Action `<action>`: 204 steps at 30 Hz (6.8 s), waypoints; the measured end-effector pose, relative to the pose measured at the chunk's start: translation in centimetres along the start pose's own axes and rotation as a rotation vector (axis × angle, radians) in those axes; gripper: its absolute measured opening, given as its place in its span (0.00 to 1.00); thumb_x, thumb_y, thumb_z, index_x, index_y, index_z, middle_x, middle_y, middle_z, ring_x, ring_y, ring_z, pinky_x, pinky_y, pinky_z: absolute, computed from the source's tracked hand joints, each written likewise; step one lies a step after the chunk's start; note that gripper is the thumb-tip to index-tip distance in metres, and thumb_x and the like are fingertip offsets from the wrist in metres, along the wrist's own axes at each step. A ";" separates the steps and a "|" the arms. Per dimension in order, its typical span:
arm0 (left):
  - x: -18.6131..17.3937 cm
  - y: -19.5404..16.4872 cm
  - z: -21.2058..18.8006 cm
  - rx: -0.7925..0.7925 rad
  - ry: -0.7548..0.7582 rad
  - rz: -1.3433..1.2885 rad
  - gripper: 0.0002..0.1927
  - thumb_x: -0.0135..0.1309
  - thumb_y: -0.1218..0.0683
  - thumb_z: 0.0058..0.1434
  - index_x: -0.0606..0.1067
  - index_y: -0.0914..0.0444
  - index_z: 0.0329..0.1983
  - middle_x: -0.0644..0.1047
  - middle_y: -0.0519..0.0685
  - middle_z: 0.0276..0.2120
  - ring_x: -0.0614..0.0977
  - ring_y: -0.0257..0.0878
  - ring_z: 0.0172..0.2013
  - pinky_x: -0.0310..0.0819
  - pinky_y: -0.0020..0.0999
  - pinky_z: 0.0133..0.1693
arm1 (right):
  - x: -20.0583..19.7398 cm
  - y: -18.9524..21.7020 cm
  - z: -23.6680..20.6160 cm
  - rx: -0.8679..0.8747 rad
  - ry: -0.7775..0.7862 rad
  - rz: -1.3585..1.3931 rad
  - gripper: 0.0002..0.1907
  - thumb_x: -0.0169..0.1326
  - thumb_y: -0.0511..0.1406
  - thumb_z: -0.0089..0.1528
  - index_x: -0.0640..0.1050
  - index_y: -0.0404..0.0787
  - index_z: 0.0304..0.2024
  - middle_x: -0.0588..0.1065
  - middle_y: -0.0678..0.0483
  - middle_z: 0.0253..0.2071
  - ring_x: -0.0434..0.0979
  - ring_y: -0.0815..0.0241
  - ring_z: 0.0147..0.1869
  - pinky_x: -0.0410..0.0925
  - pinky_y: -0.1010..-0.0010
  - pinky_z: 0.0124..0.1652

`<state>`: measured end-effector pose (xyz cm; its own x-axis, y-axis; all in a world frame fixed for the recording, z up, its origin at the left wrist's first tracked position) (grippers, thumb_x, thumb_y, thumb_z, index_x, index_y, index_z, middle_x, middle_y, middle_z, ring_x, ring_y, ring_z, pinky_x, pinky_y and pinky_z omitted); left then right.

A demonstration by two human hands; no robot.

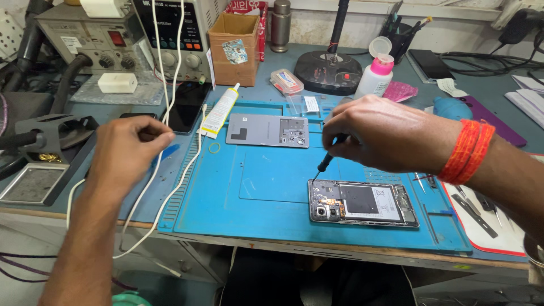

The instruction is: The person heats the edge of an opened smartphone with a hot air gun while holding the device steady, then pries at its frame. They use a screwdriver to work on the phone's internal components and use tweezers to handle small parts, repositioning the phone on a blue repair mat throughout.

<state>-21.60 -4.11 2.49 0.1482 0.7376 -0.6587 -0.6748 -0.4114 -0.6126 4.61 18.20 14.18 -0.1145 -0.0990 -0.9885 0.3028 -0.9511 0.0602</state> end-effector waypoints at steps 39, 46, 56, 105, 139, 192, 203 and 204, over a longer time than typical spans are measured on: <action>13.9 -16.0 -5.3 0.454 0.454 -0.250 0.12 0.58 0.56 0.57 0.83 0.63 0.43 0.82 0.54 0.38 0.84 0.48 0.41 0.76 0.43 0.46 | 0.5 -0.9 -0.5 0.384 0.169 -0.089 0.12 0.59 0.41 0.62 0.82 0.39 0.35 0.80 0.48 0.32 0.80 0.47 0.38 0.72 0.58 0.39; 15.5 -14.8 -4.8 0.373 0.476 -0.360 0.13 0.55 0.57 0.56 0.84 0.63 0.42 0.81 0.54 0.38 0.84 0.46 0.39 0.79 0.41 0.44 | 0.0 -0.4 -0.3 0.344 0.155 -0.035 0.08 0.60 0.34 0.56 0.82 0.41 0.38 0.79 0.50 0.36 0.81 0.51 0.37 0.73 0.61 0.39; 15.3 -15.2 -5.1 0.374 0.448 -0.334 0.12 0.60 0.52 0.55 0.85 0.61 0.39 0.81 0.52 0.35 0.82 0.44 0.37 0.76 0.40 0.43 | -0.9 -0.1 -0.6 0.329 0.145 -0.023 0.08 0.61 0.34 0.56 0.82 0.42 0.38 0.80 0.52 0.36 0.82 0.53 0.39 0.73 0.63 0.40; 14.8 -15.1 -6.3 0.432 0.450 -0.338 0.10 0.58 0.52 0.56 0.85 0.56 0.39 0.82 0.44 0.42 0.78 0.44 0.49 0.66 0.42 0.54 | 0.8 -1.3 -2.3 0.778 0.445 -0.046 0.11 0.54 0.43 0.68 0.82 0.48 0.48 0.81 0.51 0.33 0.87 0.53 0.37 0.75 0.65 0.40; 14.3 -15.5 -6.6 0.468 0.424 -0.333 0.08 0.57 0.53 0.57 0.85 0.56 0.35 0.81 0.43 0.41 0.78 0.43 0.51 0.65 0.42 0.56 | 0.1 0.8 -1.8 0.333 0.193 0.025 0.08 0.57 0.36 0.59 0.83 0.46 0.39 0.77 0.52 0.31 0.80 0.53 0.35 0.72 0.63 0.37; 13.3 -15.9 -6.6 0.410 0.462 -0.584 0.10 0.57 0.56 0.58 0.80 0.66 0.40 0.81 0.51 0.39 0.84 0.45 0.43 0.78 0.36 0.46 | 0.0 3.5 -0.1 0.119 0.163 0.056 0.07 0.59 0.38 0.60 0.83 0.46 0.40 0.78 0.50 0.37 0.80 0.48 0.45 0.71 0.56 0.42; 14.0 -15.6 -7.2 0.499 0.481 -0.540 0.10 0.58 0.56 0.54 0.82 0.64 0.37 0.81 0.49 0.44 0.80 0.45 0.50 0.73 0.38 0.54 | 1.4 0.5 -1.8 0.466 0.345 -0.118 0.13 0.57 0.47 0.64 0.82 0.47 0.42 0.81 0.52 0.39 0.81 0.49 0.47 0.72 0.58 0.45; 13.9 -15.6 -7.2 0.508 0.480 -0.525 0.09 0.58 0.56 0.55 0.82 0.64 0.37 0.81 0.49 0.44 0.80 0.45 0.50 0.73 0.38 0.54 | 1.7 0.1 -2.3 0.548 0.421 -0.153 0.13 0.54 0.47 0.68 0.83 0.49 0.41 0.81 0.52 0.39 0.82 0.50 0.48 0.72 0.60 0.47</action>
<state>-3.84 8.74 -0.30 0.7417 0.4125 -0.5288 -0.6574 0.2910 -0.6951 6.60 18.61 12.24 0.2909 0.0635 -0.9546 -0.2202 -0.9666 -0.1314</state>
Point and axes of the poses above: each hand's wrist, its own z-axis towards the middle knuckle, its own x-axis out of the palm, y = z × x, the point moved 5 cm from there along z, towards the middle knuckle
